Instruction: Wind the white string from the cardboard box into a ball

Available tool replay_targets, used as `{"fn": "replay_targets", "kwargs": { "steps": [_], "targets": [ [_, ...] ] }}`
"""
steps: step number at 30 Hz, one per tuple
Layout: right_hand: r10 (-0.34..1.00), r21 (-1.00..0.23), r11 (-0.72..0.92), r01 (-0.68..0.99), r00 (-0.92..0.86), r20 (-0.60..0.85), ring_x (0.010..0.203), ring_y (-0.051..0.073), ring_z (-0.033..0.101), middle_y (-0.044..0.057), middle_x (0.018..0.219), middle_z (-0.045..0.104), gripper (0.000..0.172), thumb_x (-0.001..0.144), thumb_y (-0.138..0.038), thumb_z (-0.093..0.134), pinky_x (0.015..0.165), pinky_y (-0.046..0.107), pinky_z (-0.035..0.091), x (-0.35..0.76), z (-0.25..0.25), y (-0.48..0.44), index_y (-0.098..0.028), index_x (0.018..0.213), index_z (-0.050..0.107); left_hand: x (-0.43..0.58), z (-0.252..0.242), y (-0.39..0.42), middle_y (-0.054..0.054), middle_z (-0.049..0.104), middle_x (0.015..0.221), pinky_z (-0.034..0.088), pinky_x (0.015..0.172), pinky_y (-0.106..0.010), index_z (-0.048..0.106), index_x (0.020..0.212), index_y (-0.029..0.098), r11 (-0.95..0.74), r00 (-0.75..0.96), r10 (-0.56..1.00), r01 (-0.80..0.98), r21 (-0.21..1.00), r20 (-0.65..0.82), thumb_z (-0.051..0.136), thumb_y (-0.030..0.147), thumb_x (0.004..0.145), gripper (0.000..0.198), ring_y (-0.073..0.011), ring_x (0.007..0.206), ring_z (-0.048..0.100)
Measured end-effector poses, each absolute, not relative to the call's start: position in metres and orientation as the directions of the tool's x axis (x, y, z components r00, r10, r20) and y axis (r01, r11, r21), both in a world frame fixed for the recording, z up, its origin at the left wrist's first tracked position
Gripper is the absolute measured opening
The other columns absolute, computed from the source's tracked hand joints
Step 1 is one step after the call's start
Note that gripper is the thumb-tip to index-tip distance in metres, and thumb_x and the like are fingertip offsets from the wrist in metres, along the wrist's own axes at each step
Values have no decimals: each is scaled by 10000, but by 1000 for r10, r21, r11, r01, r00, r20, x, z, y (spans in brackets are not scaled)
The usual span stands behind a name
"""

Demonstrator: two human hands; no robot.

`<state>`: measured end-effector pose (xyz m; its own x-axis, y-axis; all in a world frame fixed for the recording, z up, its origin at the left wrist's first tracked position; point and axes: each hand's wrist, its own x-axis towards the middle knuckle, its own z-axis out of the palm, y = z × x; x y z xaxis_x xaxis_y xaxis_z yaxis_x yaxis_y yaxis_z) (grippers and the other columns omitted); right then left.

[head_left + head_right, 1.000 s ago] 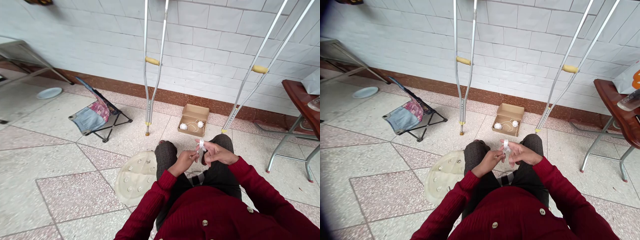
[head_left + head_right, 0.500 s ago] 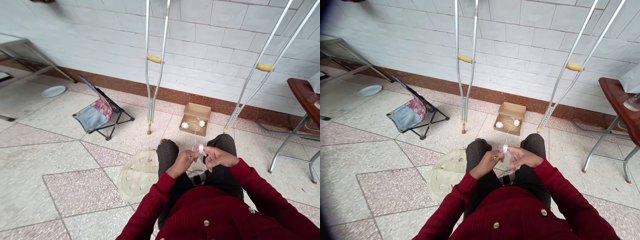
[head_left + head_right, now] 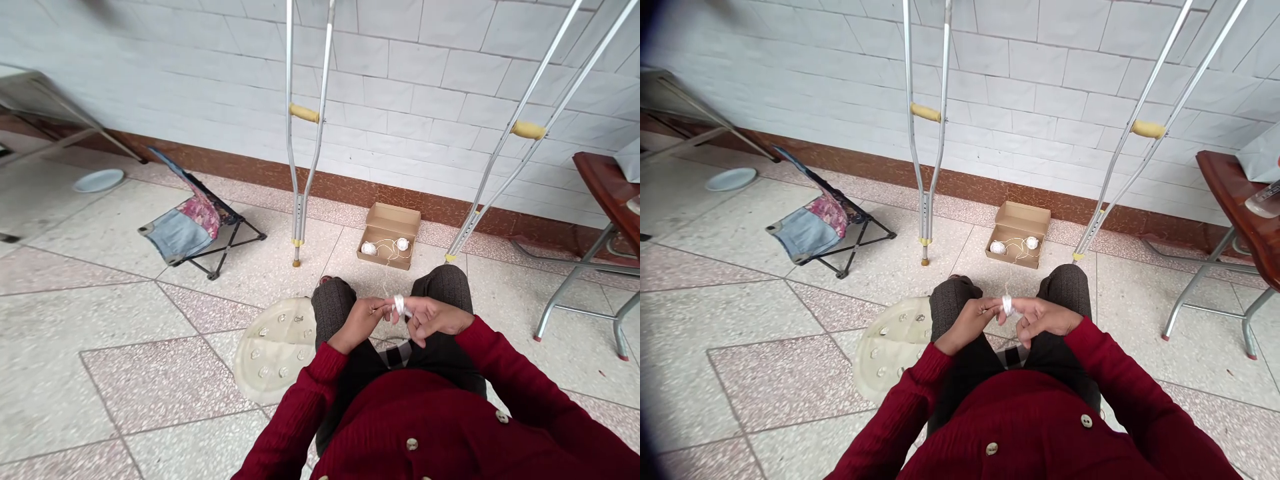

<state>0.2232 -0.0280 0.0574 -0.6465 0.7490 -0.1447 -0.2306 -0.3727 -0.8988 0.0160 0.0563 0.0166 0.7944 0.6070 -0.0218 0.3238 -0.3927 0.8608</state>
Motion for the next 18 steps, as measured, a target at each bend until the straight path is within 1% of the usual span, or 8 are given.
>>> {"fn": "replay_targets", "kwargs": {
  "steps": [2,3,5,8,10,13,16,18],
  "targets": [
    [849,-911,-285,-297,-519,-97,673,72,595,118,1416,386,877,739,-322,745,589,222,470,227,62,-20,-339,1468,257,21,14,47,-8,641,694,424,679,-220,652,676,151,-378,805,592,322,868,-41,452,308,939,365,-141,679,580],
    [881,-932,-249,-262,-460,-106,687,74,597,112,1439,357,888,739,-298,744,598,227,476,229,60,-16,-360,1468,241,23,14,43,-9,641,691,421,680,-220,650,665,152,-387,814,579,325,863,-47,460,315,936,369,-142,679,579],
    [907,-972,-217,-85,-387,-169,672,66,589,104,1445,348,890,734,-238,742,573,216,475,231,49,-12,-375,1462,247,22,15,39,-11,641,692,424,705,-227,647,654,159,-414,818,573,337,845,-45,471,318,930,364,-147,691,581],
    [864,-954,-228,196,-410,-291,567,39,544,105,1330,477,784,718,-190,741,469,169,411,229,30,-15,-301,1409,388,14,20,46,2,637,666,413,872,-274,632,645,175,-464,791,612,363,808,-4,474,299,930,349,-144,687,581],
    [777,-934,-262,243,-521,-354,521,27,520,80,1219,554,676,721,-200,741,452,158,389,226,24,-22,-264,1342,481,8,25,53,19,634,643,361,977,-309,624,641,182,-492,792,610,356,794,23,472,288,936,349,-132,666,575],
    [658,-928,-362,90,-680,-323,540,31,530,46,1127,570,640,738,-254,743,509,174,421,222,34,-30,-259,1329,497,5,30,58,19,629,648,403,905,-280,622,641,176,-470,812,582,300,830,36,459,306,948,371,-129,665,570],
    [734,-909,-387,-155,-648,-203,590,52,542,40,1058,552,644,752,-272,736,544,195,419,224,55,-30,-234,1345,488,8,26,56,1,648,712,435,735,-225,642,697,161,-382,789,613,253,889,40,436,337,959,376,-138,702,589],
    [806,-893,-344,-290,-579,-122,591,61,539,34,1030,537,627,755,-266,730,531,207,399,228,68,-28,-227,1337,501,10,18,57,-5,664,739,431,706,-220,656,725,159,-382,772,634,271,884,38,444,333,954,358,-145,721,604]
  ]
}}
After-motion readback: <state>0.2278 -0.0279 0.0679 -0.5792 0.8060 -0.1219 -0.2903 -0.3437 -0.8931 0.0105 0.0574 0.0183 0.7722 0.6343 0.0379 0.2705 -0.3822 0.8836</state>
